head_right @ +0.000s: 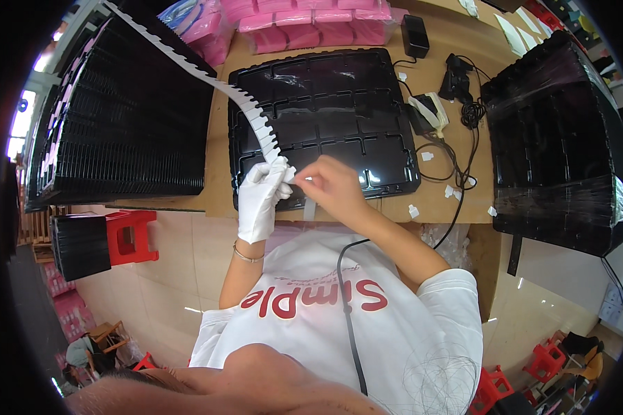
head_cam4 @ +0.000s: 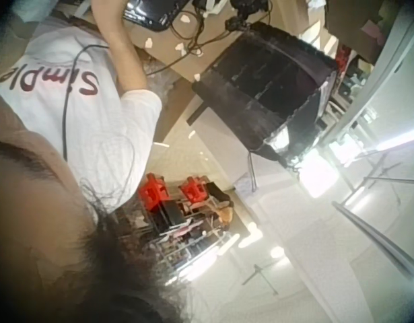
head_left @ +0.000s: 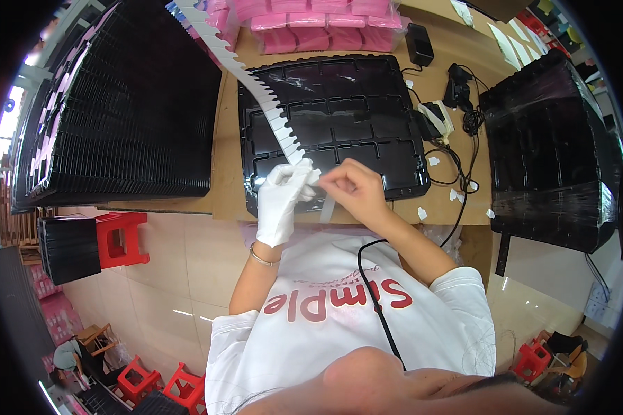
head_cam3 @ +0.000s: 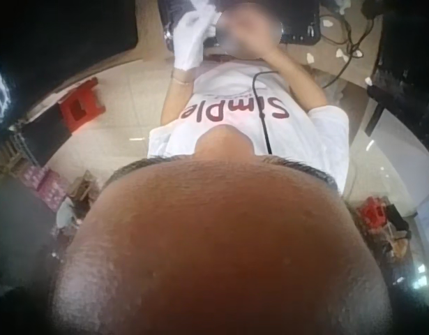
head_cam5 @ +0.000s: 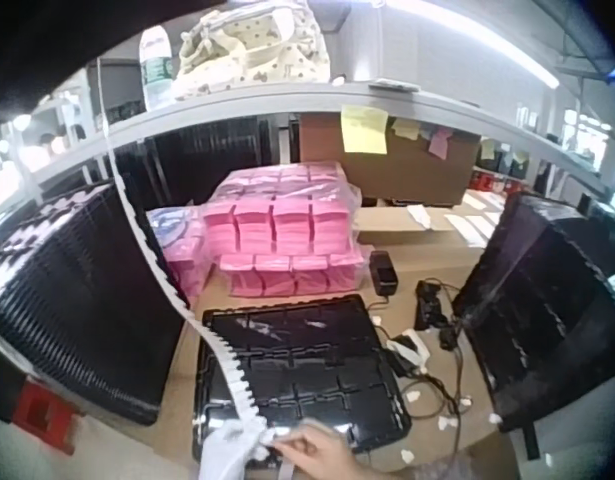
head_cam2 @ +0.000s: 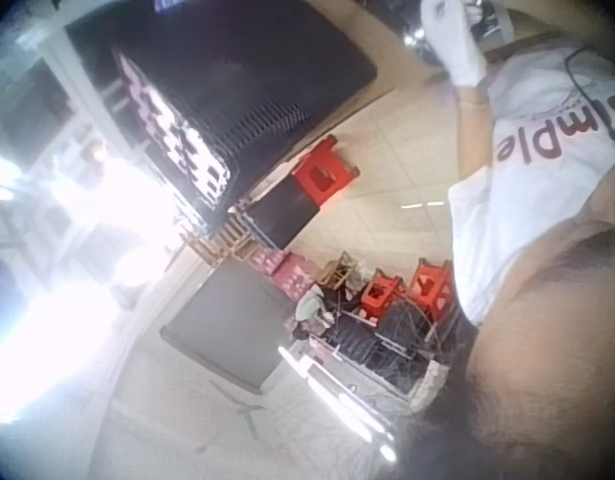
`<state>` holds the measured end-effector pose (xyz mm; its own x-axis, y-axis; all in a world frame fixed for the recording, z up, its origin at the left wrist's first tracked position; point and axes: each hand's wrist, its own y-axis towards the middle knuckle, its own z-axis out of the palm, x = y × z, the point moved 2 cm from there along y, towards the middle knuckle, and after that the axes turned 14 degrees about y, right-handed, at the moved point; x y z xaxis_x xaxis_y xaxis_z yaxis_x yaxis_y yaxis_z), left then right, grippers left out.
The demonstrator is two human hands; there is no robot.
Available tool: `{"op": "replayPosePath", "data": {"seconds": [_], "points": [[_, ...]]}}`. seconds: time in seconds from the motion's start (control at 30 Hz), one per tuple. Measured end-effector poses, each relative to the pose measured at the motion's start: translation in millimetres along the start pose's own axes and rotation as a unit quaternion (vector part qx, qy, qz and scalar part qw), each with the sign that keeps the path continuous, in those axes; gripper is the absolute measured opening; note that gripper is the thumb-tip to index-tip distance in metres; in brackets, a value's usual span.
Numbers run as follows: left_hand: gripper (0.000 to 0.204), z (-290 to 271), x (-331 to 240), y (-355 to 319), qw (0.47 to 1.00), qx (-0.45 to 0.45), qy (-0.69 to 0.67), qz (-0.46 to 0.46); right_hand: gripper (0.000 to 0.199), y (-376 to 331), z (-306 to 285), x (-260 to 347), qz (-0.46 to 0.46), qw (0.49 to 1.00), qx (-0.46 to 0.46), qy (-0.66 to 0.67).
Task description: The person wipes the surface of a black plastic tray with a white cloth, then places a pink plastic insert into the tray. They stack the completed unit onto a pile of similar trays and repeat the process with a new black tray.
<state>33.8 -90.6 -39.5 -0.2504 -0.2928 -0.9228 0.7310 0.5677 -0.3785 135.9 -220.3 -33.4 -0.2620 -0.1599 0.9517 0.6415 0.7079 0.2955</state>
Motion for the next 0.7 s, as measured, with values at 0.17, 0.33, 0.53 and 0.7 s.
{"op": "replayPosePath", "data": {"seconds": [0.17, 0.33, 0.53, 0.7], "points": [[0.017, 2, -2, 1, 0.998, -0.036, 0.055, 0.013, 0.009, -14, -39, 22, 0.001, 0.997, 0.073, -0.025], [0.018, -7, -2, -3, 0.995, -0.045, 0.085, 0.01, 0.009, -7, -139, -8, 0.229, 0.959, 0.07, -0.152], [0.017, -6, 4, 0, 0.994, -0.043, 0.094, 0.023, 0.013, -9, -143, -20, 0.183, 0.943, 0.027, -0.277], [0.017, -8, 9, 1, 0.993, -0.048, 0.101, 0.029, 0.014, -13, -143, -26, 0.157, 0.947, 0.009, -0.281]]}}
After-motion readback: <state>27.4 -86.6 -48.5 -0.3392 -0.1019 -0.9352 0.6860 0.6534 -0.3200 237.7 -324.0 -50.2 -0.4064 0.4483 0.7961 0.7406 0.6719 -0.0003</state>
